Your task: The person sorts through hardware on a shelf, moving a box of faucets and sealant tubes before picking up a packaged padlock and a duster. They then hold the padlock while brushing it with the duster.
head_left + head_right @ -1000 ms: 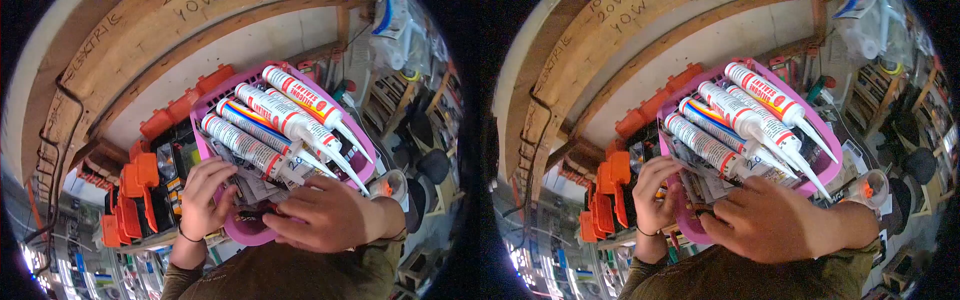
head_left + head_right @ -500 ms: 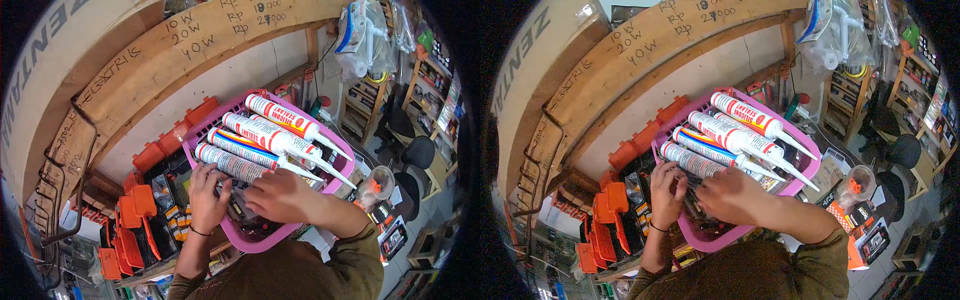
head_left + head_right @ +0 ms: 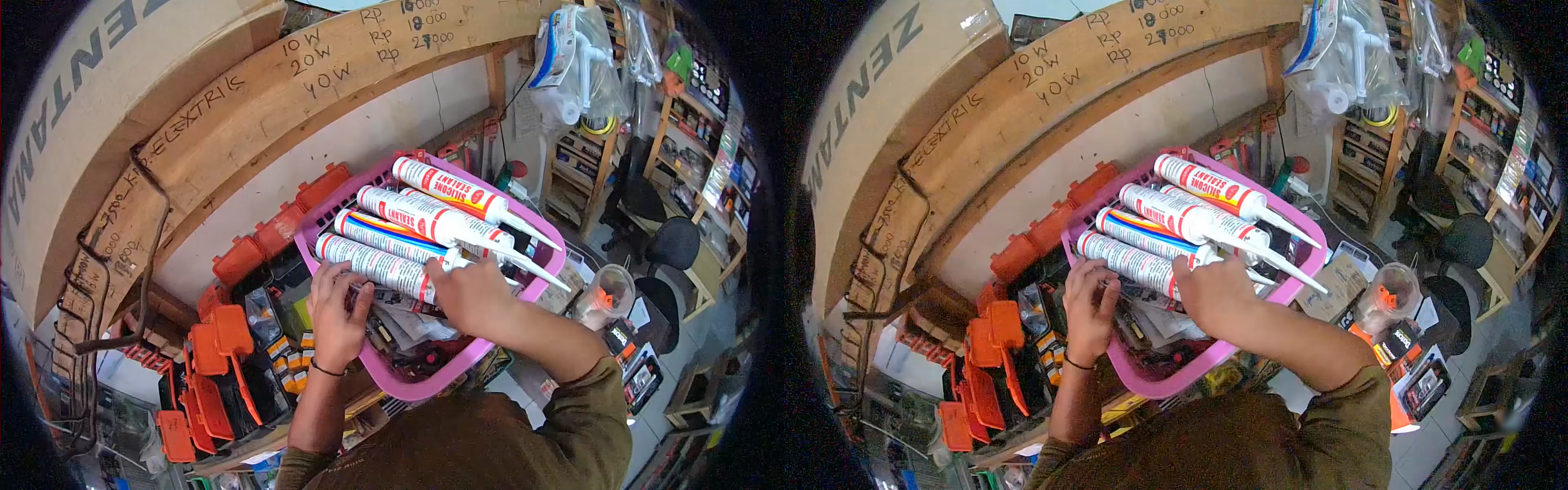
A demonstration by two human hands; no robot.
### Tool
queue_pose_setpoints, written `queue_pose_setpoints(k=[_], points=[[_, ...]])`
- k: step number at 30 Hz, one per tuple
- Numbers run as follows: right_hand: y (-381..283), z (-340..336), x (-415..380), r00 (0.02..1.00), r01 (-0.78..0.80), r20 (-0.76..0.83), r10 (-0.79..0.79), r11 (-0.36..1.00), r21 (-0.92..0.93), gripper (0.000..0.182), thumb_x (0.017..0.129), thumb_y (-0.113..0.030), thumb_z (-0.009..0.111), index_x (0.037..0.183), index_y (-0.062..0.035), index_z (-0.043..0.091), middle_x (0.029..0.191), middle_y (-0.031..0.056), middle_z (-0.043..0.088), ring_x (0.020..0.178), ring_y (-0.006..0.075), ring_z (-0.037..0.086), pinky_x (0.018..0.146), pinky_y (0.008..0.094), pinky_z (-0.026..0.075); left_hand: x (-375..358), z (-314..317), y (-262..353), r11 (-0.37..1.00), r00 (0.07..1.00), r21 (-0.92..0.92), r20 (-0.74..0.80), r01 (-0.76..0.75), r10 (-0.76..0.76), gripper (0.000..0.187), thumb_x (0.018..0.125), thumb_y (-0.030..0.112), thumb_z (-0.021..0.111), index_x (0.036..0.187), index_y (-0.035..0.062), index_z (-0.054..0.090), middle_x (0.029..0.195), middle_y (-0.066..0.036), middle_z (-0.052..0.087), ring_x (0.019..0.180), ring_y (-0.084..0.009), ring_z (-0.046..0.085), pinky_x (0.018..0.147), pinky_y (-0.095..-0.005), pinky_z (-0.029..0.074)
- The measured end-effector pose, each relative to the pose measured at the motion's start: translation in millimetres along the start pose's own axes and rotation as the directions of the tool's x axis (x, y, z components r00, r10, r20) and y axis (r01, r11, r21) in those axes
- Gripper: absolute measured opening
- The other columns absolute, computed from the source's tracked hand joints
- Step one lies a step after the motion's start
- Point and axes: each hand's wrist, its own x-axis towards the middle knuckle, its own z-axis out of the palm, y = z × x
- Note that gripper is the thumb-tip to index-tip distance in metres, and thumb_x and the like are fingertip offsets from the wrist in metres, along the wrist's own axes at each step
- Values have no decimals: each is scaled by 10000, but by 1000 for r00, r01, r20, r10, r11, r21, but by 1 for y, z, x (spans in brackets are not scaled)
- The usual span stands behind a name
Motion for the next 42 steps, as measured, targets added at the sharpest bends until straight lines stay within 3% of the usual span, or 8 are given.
queue_pose_setpoints(k=[5, 7, 19, 24, 29, 34, 38, 42], points=[[2, 2, -4, 992, -4, -125, 10, 999, 51, 281, 756, -185, 587, 971, -34, 487, 624, 128, 600, 607, 315, 612, 606, 444, 436, -3, 0, -1, 1000, 1000, -10, -8, 0, -1, 249, 827, 289, 593, 994, 103, 600, 1164, -95, 516, 1216, -334, 367, 943, -448, 273], [0, 2, -4, 947, -5, -319, 29, 997, 78, 263, 796, -231, 574, 942, -28, 492, 654, 137, 600, 619, 312, 612, 571, 441, 451, -4, 1, -1, 1000, 1000, -21, -13, 14, -14, 294, 822, 281, 600, 1058, 107, 571, 1194, -94, 509, 1238, -333, 355, 968, -452, 248], [-10, -17, -6, 965, -158, -188, 181, 978, 135, 302, 878, -303, 484, 829, -27, 597, 701, 173, 626, 615, 315, 621, 547, 439, 482, -3, 10, -11, 985, 992, -170, -121, -6, -15, 458, 782, 209, 649, 1177, 67, 467, 1202, -140, 498, 1209, -333, 395, 966, -439, 266], [-13, -21, -15, 919, -187, -331, 213, 976, 109, 289, 860, -314, 522, 834, -37, 605, 718, 141, 635, 621, 307, 620, 554, 414, 480, 0, 3, -7, 986, 981, -145, -186, -83, 56, 563, 729, 149, 693, 1198, -7, 422, 1198, -192, 478, 1156, -343, 429, 975, -430, 300], [1, -46, -59, 699, -28, -712, 68, 997, 68, 259, 767, -321, 630, 829, -73, 591, 629, 93, 567, 563, 257, 577, 465, 390, 429, -13, -17, 6, 987, 927, -91, -363, -134, 92, 661, 695, 103, 714, 1236, -29, 357, 1285, -230, 371, 1189, -372, 364, 1006, -425, 281], [10, -77, -121, 629, -4, -750, -205, 963, -268, 279, 724, -326, 666, 850, -83, 610, 626, 46, 538, 519, 203, 518, 443, 336, 380, -26, -44, 24, 946, 796, 155, -510, -286, 325, 878, 530, 155, 836, 1249, 77, 338, 1321, -231, 323, 1216, -432, 308, 991, -538, 239], [-6, -100, -164, 572, 41, -692, -439, 859, -511, 323, 687, -333, 691, 855, -63, 633, 634, 37, 527, 494, 153, 459, 450, 282, 327, -45, -54, 37, 883, 746, 253, -471, -396, 470, 648, 590, 207, 748, 1157, 137, 445, 1242, -173, 443, 1205, -364, 368, 969, -504, 229], [-29, -107, -194, 580, -37, -690, -434, 831, -554, 303, 657, -232, 677, 888, -50, 604, 701, 50, 522, 555, 182, 465, 508, 309, 315, -62, -62, 49, 895, 720, 276, -531, -351, 447, 484, 619, 265, 733, 1038, 116, 541, 1070, -101, 546, 1048, -305, 519, 911, -461, 289]])
